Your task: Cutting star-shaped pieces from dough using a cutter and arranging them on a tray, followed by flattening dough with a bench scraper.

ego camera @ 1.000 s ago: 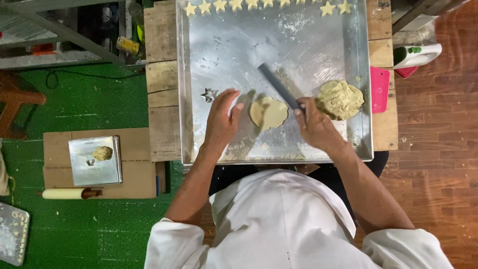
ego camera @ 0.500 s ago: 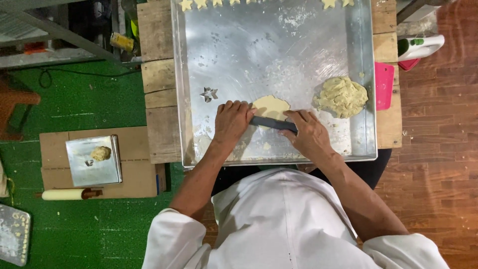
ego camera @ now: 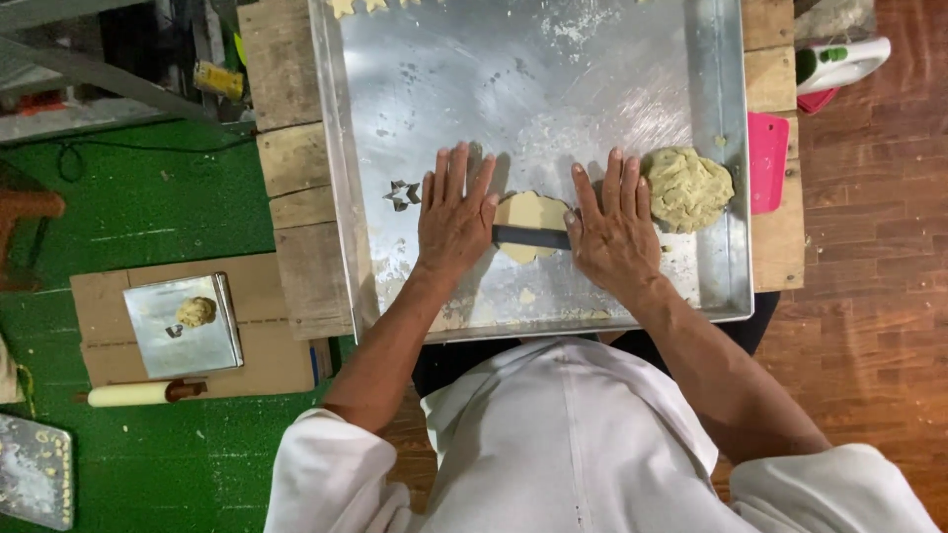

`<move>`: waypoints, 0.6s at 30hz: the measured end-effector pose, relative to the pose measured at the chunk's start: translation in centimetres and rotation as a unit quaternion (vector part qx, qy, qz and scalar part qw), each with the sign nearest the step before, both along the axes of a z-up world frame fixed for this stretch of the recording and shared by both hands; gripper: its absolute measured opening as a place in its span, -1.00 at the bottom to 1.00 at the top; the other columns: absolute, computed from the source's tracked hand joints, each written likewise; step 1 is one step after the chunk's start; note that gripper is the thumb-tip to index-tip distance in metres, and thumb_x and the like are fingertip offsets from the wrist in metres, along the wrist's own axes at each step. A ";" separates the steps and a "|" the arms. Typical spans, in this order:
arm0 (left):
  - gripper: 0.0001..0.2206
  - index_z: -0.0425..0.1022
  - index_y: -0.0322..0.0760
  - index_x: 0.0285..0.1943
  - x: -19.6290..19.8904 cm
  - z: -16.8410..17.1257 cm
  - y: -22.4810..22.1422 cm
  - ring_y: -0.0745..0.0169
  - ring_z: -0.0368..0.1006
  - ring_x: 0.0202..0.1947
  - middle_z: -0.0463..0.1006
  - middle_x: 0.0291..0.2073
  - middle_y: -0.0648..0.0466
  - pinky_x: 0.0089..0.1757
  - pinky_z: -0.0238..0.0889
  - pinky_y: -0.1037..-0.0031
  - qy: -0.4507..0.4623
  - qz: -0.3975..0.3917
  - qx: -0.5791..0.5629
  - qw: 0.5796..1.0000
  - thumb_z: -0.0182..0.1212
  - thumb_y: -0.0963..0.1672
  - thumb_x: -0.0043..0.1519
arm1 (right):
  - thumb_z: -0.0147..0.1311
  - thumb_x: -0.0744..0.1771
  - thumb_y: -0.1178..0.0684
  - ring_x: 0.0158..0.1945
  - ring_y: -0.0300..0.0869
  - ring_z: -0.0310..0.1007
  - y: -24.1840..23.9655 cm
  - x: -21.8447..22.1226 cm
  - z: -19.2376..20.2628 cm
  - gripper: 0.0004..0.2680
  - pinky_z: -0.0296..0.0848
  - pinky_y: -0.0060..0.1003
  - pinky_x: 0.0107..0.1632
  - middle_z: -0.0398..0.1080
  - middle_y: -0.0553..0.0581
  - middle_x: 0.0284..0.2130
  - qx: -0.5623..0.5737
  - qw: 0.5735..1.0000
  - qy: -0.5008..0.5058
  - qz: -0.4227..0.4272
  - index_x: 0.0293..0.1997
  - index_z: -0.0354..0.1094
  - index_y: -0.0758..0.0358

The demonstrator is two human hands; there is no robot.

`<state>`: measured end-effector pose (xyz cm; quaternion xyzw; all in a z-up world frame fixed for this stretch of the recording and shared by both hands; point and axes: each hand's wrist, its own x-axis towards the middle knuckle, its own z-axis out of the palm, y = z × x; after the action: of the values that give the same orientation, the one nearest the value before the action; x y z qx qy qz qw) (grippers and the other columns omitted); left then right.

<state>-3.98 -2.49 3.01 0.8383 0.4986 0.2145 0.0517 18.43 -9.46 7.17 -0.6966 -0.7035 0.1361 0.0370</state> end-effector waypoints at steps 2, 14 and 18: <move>-0.57 0.25 -0.12 0.52 -0.1 -0.4 0.5 -0.39 0.00 0.47 0.13 0.46 -0.24 0.30 -0.02 -0.15 0.002 0.001 -0.036 0.999 -0.11 -0.02 0.46 | -0.35 0.46 -0.14 0.54 0.42 -0.36 0.5 0.0 0.1 -0.54 -0.27 0.25 0.48 -0.27 0.58 0.49 -0.004 1.000 -0.002 -0.002 0.60 -0.19 0.13; -0.47 -0.14 0.13 0.66 0.9 -0.6 5.2 -0.15 -0.37 0.61 -0.28 0.61 0.00 0.45 -0.30 -0.09 0.078 -0.010 -0.129 0.989 -0.08 0.05 0.52 | -0.05 0.46 0.04 0.55 0.41 -0.50 2.4 1.0 -1.4 -0.47 -0.12 0.30 0.53 -0.48 0.49 0.50 0.053 0.998 -0.010 -0.021 0.62 -0.31 0.11; -0.51 -0.03 0.04 0.63 1.9 0.2 6.8 -0.16 -0.28 0.58 -0.16 0.58 -0.04 0.42 -0.17 -0.14 0.089 -0.011 -0.077 0.993 -0.06 0.03 0.54 | 0.01 0.45 0.22 0.57 0.39 -0.41 3.2 1.7 -2.2 -0.47 -0.04 0.28 0.56 -0.41 0.46 0.51 0.125 0.992 -0.009 -0.021 0.61 -0.25 0.10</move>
<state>-2.12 4.36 3.18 0.8530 0.5070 0.0996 0.0735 20.13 -6.30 4.92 -0.7026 -0.7002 0.0405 0.1203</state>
